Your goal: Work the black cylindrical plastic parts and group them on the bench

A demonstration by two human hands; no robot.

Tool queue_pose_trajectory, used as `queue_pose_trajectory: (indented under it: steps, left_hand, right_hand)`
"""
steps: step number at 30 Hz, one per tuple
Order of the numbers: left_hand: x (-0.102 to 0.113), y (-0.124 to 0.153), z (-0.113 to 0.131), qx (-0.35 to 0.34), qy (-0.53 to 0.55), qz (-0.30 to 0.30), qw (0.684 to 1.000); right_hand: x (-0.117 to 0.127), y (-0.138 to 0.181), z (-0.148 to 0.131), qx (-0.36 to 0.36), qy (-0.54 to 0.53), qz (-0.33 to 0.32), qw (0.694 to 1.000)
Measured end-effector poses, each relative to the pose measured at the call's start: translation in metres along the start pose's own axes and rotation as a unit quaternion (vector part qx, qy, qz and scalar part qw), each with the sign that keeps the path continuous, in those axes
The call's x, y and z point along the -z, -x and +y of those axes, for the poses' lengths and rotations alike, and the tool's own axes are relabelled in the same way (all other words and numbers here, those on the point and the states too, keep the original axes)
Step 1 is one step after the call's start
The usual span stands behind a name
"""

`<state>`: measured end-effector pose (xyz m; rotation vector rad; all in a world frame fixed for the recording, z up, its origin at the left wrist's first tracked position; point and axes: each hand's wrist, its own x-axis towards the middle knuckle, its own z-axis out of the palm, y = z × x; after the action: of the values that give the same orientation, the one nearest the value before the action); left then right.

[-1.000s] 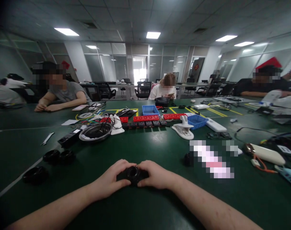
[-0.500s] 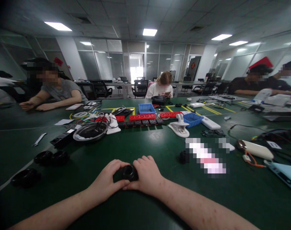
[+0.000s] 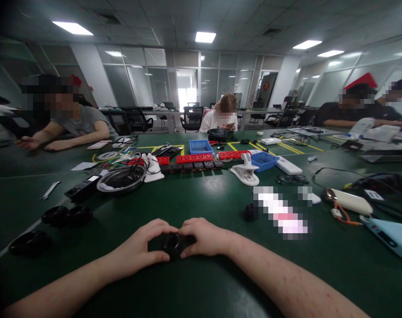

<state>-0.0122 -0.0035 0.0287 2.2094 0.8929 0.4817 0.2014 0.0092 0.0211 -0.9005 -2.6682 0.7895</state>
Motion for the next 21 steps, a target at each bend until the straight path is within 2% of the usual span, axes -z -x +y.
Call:
queue_pose_trajectory:
  steps: [3,5,9,12,14,16,18,21]
  left_hand:
    - [-0.004,-0.001,0.002,0.026,0.004,0.010,1.000]
    - [-0.009,-0.001,0.003,0.047,-0.002,0.038,0.998]
    - [-0.018,-0.001,0.002,0.081,-0.042,0.132,0.987]
    - [-0.020,-0.001,0.003,0.067,-0.061,0.157,0.983]
    - [-0.017,0.000,0.003,0.048,-0.059,0.141,0.987]
    - [-0.014,0.001,0.003,0.029,-0.048,0.118,0.991]
    - [-0.011,0.001,0.003,0.012,-0.039,0.104,0.994]
    - [-0.009,0.001,0.002,0.001,-0.041,0.095,0.995]
  right_hand:
    - [-0.007,-0.004,0.004,-0.004,-0.006,0.017,1.000]
    - [-0.013,-0.006,0.001,-0.035,0.015,0.040,0.999]
    - [-0.027,-0.009,-0.014,-0.140,0.132,0.131,0.972]
    - [-0.033,-0.010,-0.022,-0.148,0.153,0.177,0.961]
    - [-0.031,-0.009,-0.021,-0.110,0.098,0.170,0.974]
    - [-0.026,-0.007,-0.015,-0.076,0.006,0.131,0.988]
    - [-0.020,-0.007,-0.008,-0.068,-0.078,0.083,0.991]
    - [-0.013,-0.008,-0.001,-0.074,-0.116,0.039,0.990]
